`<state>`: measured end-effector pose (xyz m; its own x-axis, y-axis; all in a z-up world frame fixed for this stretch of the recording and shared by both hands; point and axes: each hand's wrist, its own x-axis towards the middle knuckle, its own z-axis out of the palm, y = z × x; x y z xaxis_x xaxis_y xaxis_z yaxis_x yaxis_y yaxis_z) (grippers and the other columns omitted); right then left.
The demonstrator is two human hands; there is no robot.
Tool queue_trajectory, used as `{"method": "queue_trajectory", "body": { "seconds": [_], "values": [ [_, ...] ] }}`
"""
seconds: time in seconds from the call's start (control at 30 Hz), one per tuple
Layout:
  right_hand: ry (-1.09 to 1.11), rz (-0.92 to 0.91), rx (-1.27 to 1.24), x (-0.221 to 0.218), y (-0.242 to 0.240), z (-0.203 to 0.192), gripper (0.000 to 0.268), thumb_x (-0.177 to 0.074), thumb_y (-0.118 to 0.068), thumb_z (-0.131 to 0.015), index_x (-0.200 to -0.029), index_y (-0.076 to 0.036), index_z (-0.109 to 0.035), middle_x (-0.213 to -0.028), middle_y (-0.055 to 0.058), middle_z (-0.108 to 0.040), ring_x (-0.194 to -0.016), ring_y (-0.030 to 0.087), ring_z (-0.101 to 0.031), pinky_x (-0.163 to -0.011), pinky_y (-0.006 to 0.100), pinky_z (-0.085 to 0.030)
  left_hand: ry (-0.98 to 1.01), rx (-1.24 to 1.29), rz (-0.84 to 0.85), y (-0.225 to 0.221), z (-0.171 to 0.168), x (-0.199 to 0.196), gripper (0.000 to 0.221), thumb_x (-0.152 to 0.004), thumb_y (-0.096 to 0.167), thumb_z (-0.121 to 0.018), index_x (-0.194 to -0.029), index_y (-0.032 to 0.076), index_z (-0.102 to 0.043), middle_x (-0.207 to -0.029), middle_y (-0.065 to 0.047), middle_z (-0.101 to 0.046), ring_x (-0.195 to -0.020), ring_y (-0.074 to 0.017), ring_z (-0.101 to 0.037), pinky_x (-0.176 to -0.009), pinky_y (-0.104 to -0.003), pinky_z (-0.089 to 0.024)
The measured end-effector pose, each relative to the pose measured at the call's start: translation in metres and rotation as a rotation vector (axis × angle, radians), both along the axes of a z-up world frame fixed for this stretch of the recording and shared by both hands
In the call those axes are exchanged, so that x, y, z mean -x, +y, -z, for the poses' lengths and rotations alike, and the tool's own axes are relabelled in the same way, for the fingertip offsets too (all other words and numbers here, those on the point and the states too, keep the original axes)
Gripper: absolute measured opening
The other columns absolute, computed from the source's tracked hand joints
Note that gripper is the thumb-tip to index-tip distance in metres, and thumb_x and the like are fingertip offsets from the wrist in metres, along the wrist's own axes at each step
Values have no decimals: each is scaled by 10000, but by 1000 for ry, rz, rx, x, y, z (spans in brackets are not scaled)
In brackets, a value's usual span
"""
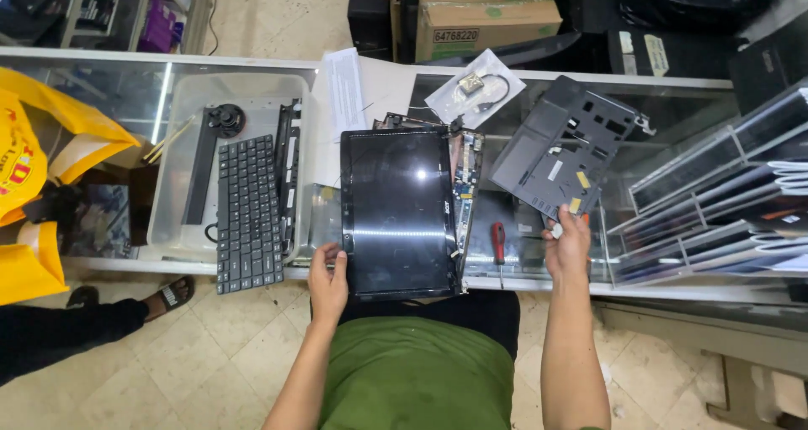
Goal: Cleaning and inspecting various laptop components including the screen, chassis, and internal hardware at a repair bench.
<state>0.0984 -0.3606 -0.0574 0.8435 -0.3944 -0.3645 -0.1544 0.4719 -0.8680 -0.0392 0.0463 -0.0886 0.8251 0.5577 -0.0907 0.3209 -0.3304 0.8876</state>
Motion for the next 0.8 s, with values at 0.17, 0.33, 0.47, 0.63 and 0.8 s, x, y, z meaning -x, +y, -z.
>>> {"method": "queue_trajectory", "body": {
  "seconds": [0.17,0.33,0.47,0.63,0.8],
  "values": [
    [97,-19,84,-4,0,12,84,-1053,-189,-640,-1056,-122,-590,-815,-36,-531,-680,94,-576,-475,162,-405,-83,-50,106,17,9,-11,222,-1013,239,-636,-1119,84,-755,-903,-159,-738,-868,-325,-707,-767,-419,-555],
    [204,-22,314,-12,1,32,250,-1026,-216,-673,-1114,-52,-507,-809,64,-590,-573,97,-567,-395,210,-385,-78,-106,110,22,23,-13,242,-982,319,-691,-1099,127,-781,-859,-99,-749,-800,-267,-700,-742,-375,-546],
    [311,-110,662,-16,-23,77,450,-990,-283,-753,-1148,7,-448,-742,173,-672,-504,166,-585,-357,315,-345,15,-174,134,23,24,-17,285,-917,399,-760,-1084,169,-786,-865,-43,-767,-774,-230,-689,-739,-374,-542],
    [490,-211,972,-17,-35,82,609,-913,-421,-787,-1211,5,-471,-768,133,-721,-684,243,-712,-542,424,-484,61,-130,153,24,15,-20,353,-898,420,-777,-1107,135,-775,-856,-58,-751,-763,-241,-679,-718,-387,-537],
    [659,-395,1127,10,4,-7,816,-954,-453,-696,-1435,118,-367,-1298,428,-594,-1263,509,-574,-1013,641,-449,85,-116,136,22,12,-19,359,-881,432,-792,-1116,161,-778,-880,-39,-757,-772,-227,-684,-722,-381,-541]
  ]
}}
